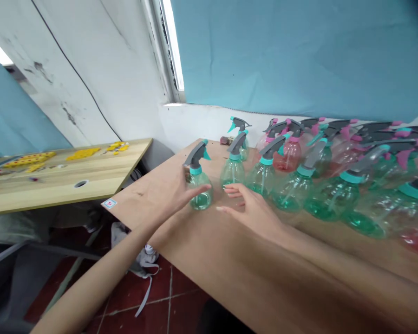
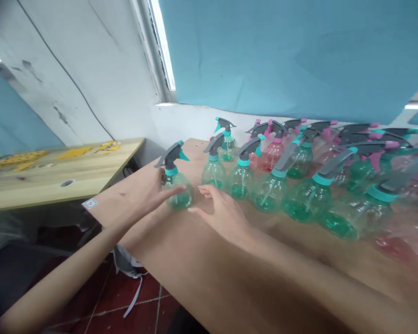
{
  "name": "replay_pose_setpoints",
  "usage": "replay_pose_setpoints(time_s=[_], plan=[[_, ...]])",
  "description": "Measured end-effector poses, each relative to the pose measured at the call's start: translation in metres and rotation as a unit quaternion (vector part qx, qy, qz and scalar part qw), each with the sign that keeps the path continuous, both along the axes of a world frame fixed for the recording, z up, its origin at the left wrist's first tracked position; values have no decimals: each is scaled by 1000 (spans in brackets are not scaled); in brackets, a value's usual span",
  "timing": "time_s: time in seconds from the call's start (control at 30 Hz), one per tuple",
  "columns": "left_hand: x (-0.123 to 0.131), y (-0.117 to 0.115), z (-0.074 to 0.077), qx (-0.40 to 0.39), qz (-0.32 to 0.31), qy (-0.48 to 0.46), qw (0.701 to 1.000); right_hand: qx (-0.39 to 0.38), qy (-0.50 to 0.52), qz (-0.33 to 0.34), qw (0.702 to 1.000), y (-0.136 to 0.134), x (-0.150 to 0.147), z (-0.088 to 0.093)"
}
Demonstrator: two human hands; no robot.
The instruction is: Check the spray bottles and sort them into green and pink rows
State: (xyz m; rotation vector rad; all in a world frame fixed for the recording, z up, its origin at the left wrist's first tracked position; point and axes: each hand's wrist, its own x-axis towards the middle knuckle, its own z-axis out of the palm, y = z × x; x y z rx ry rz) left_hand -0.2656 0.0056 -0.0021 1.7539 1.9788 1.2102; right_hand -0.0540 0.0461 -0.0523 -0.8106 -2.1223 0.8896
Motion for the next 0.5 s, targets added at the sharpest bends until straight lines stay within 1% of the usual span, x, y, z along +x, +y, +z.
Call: replay_pose_setpoints(time_s=[0.1,0.17,0.23,0.3,0.37,0.5], plan=[[28,-30,-3,-12,-19,33,999,-1,-5,-20,1000,-11,9,-3],[45,-45,-10,-24,-20,45,998,-13,-9,-31,999,-20,19,-5],[60,-54,-18,-40,-27,57,997,-34,-13,-26,999,-27,32,-6],[77,-60,-25,-53,-32,68,996,-58,-12,-10,998,-34,47,-8],[95,-63,-28,-63,-42,74,994,-81,-9,4,997,-40,62,-9],[135,-63,-26,-87,-68,80,991,-123,-8,1,992,-53,94,-13]])
